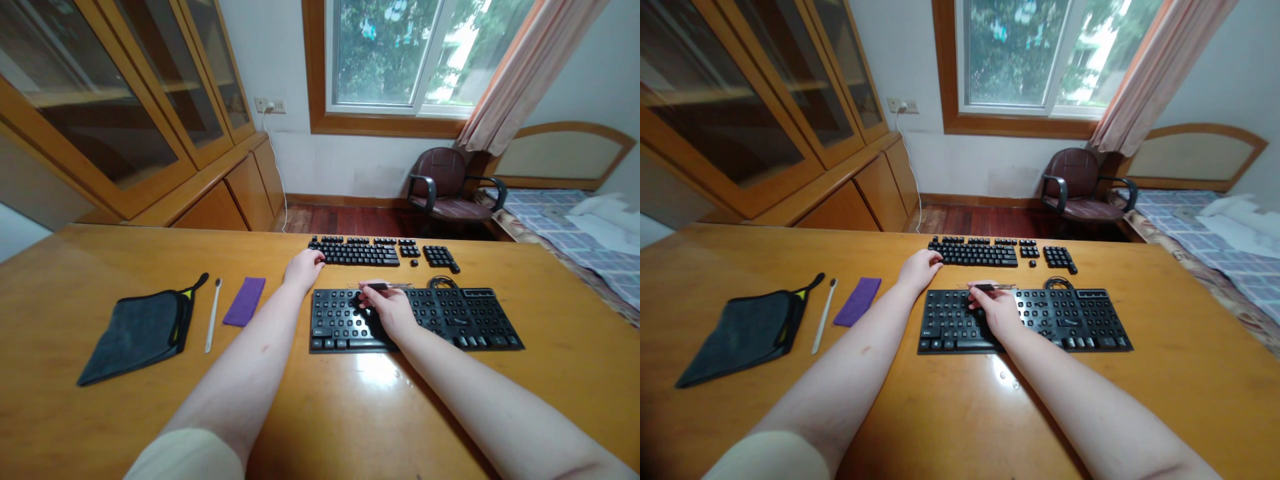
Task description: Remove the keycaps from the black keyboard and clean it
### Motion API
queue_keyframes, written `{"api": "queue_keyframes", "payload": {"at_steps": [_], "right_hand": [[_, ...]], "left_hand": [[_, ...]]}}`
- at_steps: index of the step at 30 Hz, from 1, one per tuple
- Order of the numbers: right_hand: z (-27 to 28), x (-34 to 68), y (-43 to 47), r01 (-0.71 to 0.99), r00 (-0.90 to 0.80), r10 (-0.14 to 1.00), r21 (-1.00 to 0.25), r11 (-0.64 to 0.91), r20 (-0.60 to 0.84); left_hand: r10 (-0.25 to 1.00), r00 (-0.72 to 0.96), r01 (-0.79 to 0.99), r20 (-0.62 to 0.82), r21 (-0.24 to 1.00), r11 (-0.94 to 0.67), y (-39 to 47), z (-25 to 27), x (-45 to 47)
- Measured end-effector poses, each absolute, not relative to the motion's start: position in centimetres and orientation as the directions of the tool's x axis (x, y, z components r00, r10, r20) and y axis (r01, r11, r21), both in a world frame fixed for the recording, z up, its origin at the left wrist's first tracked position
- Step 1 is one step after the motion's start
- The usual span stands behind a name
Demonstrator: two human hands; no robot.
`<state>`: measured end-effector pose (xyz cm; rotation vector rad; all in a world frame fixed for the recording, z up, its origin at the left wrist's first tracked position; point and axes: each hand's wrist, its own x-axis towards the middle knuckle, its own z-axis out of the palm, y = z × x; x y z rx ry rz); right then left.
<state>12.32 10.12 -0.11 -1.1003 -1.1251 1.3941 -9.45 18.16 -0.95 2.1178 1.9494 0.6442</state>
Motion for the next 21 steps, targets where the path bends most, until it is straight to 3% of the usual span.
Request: {"api": "queue_keyframes", "payload": {"at_steps": [9,15,18,21], "right_hand": [[0.0,12.2,10.1,-0.162,-0.108,0.993,-0.985,-0.066,-0.049],[-0.2,12.1,10.1,-0.108,-0.223,0.975,-0.994,-0.029,-0.005],[-0.4,12.1,9.8,-0.001,-0.309,0.949,-0.998,0.057,0.055],[-0.3,12.1,9.2,0.102,-0.348,0.933,-0.986,0.132,0.089]], "left_hand": [[0.973,0.035,0.875,0.23,0.463,-0.141,17.6,-0.3,-9.4],[0.924,-0.089,0.834,0.372,0.535,-0.135,15.4,3.4,-9.5],[0.965,0.113,0.796,0.236,0.559,-0.23,12.7,4.4,-9.5],[0.929,0.36,0.767,0.085,0.54,-0.346,8.8,3.5,-9.5]]}}
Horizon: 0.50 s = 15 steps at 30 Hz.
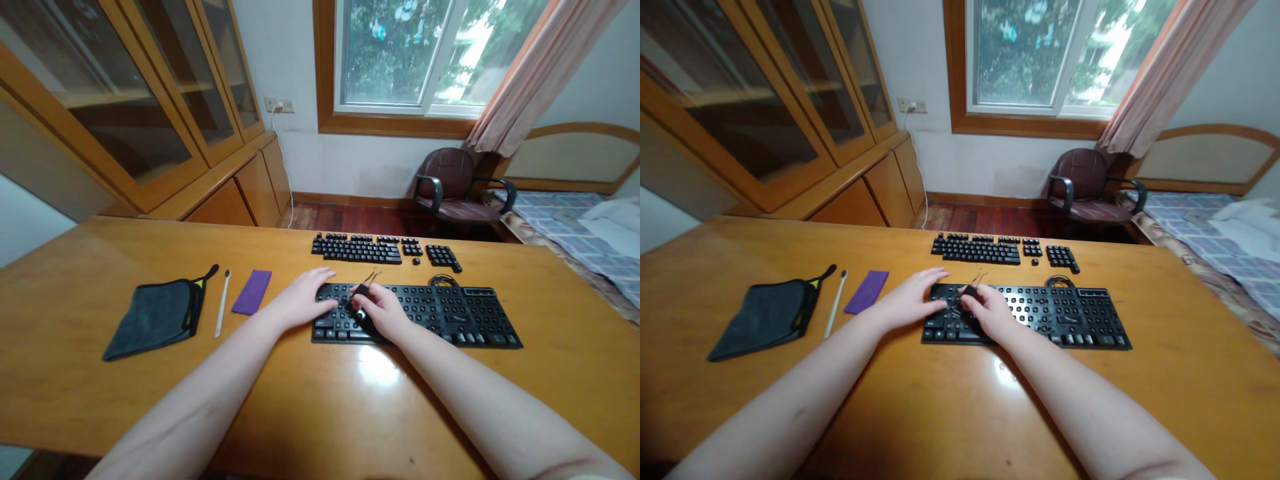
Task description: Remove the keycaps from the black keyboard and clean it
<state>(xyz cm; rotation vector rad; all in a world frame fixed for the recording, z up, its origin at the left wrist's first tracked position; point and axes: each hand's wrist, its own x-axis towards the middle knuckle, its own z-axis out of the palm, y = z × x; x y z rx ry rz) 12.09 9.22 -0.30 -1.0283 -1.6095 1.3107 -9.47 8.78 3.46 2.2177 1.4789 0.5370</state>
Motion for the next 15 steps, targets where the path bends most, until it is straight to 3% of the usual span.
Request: {"api": "queue_keyframes", "payload": {"at_steps": [4,9,15], "right_hand": [[0.3,11.9,8.4,0.207,-0.398,0.912,-0.958,0.199,0.103],[0.7,11.4,7.9,0.343,-0.408,0.9,-0.888,0.308,0.154],[0.4,11.2,8.0,0.435,-0.39,0.915,-0.855,0.282,0.104]], "left_hand": [[0.933,0.332,0.796,-0.138,0.571,-0.199,5.0,1.3,-9.3],[0.932,0.347,0.756,-0.11,0.62,-0.208,4.9,0.5,-8.7],[0.92,0.384,0.719,-0.08,0.651,-0.243,5.3,-0.2,-8.3]]}}
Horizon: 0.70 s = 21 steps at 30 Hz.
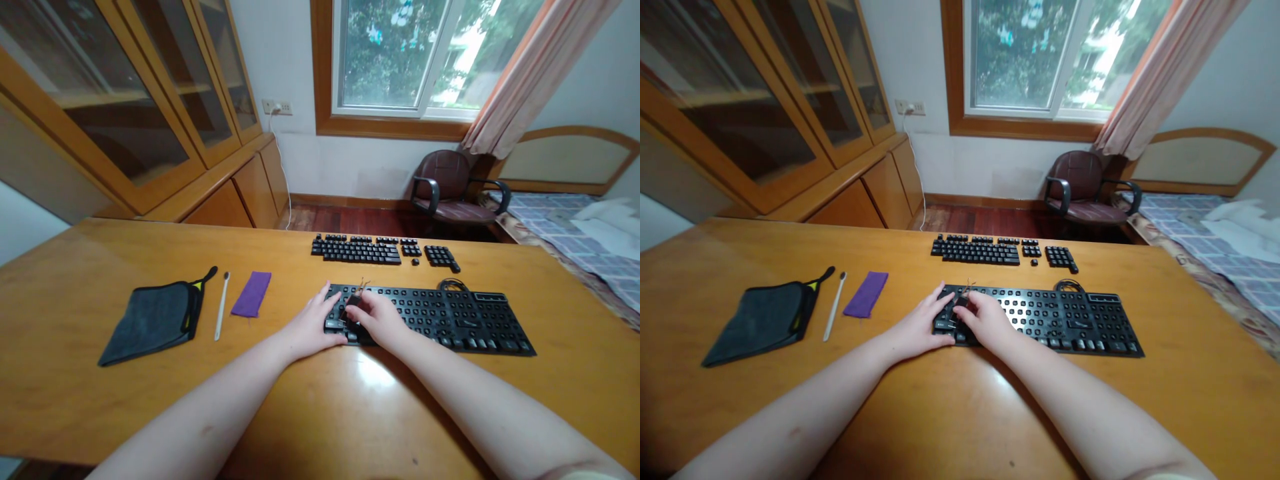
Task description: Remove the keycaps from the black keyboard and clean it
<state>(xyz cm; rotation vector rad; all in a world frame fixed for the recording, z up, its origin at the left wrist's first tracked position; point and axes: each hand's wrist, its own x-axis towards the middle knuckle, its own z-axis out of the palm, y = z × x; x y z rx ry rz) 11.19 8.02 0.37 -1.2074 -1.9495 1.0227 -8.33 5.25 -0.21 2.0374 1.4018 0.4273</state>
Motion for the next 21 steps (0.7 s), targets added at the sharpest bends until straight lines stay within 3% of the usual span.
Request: {"api": "queue_keyframes", "payload": {"at_steps": [6,11,17,21], "right_hand": [[0.6,10.8,7.9,0.527,-0.425,0.903,-0.792,0.308,0.068],[0.8,10.6,7.3,0.584,-0.476,0.858,-0.66,0.473,0.193],[0.8,10.9,6.4,0.401,-0.716,0.576,-0.442,0.802,0.395],[1.0,10.9,6.3,0.402,-0.732,0.55,-0.397,0.825,0.402]], "left_hand": [[0.92,0.383,0.703,-0.085,0.672,-0.231,5.3,-0.6,-8.2],[0.92,0.387,0.726,-0.059,0.634,-0.265,5.4,-0.8,-8.3],[0.898,0.437,0.771,-0.043,0.531,-0.35,4.9,-0.3,-7.8],[0.86,0.508,0.753,-0.034,0.503,-0.425,4.8,-0.2,-7.3]]}}
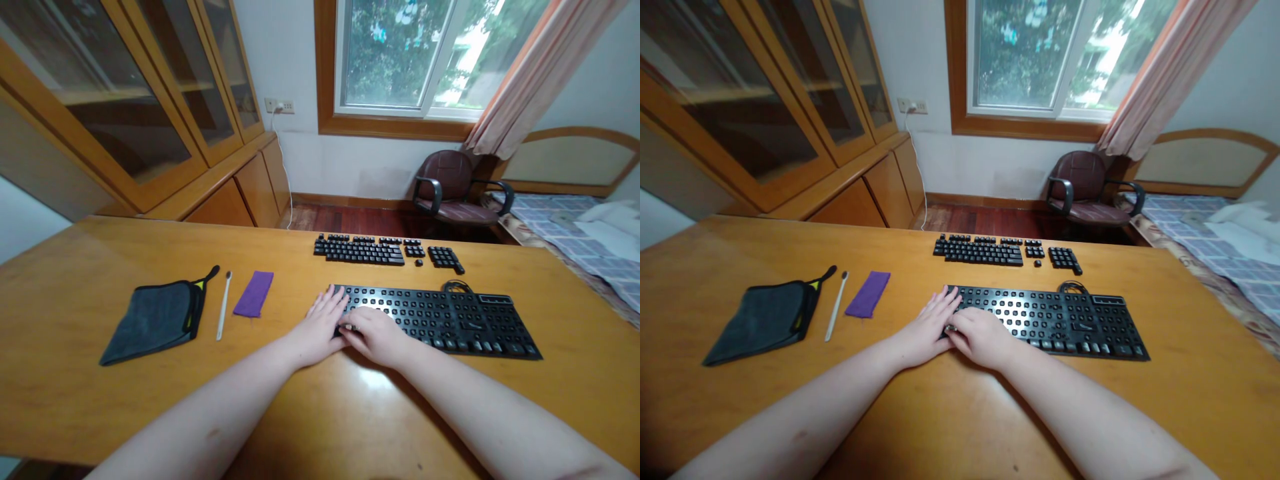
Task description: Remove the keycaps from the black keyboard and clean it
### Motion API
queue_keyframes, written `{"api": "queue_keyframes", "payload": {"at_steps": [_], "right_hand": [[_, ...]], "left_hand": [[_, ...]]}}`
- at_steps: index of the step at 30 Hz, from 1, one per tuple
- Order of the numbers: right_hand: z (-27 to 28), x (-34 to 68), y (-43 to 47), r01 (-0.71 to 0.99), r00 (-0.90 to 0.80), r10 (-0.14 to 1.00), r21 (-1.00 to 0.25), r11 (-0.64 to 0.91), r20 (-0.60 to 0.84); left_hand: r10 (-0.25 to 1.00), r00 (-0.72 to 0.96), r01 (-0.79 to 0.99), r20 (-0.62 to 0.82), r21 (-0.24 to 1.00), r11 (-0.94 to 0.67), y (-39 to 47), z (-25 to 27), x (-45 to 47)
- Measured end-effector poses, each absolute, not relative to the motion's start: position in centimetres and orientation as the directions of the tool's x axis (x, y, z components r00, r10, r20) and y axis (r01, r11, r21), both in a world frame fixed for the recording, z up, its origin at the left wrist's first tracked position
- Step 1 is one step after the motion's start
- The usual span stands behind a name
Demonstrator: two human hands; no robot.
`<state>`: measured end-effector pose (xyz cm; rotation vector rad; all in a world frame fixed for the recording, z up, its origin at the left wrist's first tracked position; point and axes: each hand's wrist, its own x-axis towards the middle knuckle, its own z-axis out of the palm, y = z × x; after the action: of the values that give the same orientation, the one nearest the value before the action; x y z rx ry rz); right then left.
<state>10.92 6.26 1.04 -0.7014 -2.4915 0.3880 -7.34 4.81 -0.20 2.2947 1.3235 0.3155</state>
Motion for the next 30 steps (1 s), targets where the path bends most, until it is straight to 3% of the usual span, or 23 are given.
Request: {"api": "queue_keyframes", "payload": {"at_steps": [5,11,17,23,26,30], "right_hand": [[0.7,11.0,6.0,0.408,-0.711,0.565,-0.408,0.817,0.419],[0.7,10.9,5.6,0.375,-0.625,0.641,-0.549,0.747,0.445],[0.5,11.0,6.3,0.458,-0.474,0.824,-0.712,0.532,0.311],[0.1,11.1,6.8,0.38,-0.345,0.91,-0.853,0.359,0.229],[0.1,11.1,6.8,0.385,-0.358,0.91,-0.855,0.348,0.209],[0.3,11.0,6.9,0.496,-0.386,0.894,-0.766,0.408,0.226]], "left_hand": [[0.867,0.496,0.757,-0.037,0.508,-0.412,4.8,-0.4,-7.0],[0.869,0.493,0.739,-0.033,0.542,-0.399,5.2,-0.5,-7.0],[0.87,0.494,0.711,0.001,0.576,-0.404,5.2,-0.5,-7.2],[0.861,0.508,0.678,0.012,0.612,-0.408,5.1,-0.3,-7.7],[0.864,0.504,0.67,0.014,0.624,-0.401,5.1,-0.1,-8.0],[0.865,0.501,0.699,-0.013,0.596,-0.396,5.1,0.0,-8.1]]}}
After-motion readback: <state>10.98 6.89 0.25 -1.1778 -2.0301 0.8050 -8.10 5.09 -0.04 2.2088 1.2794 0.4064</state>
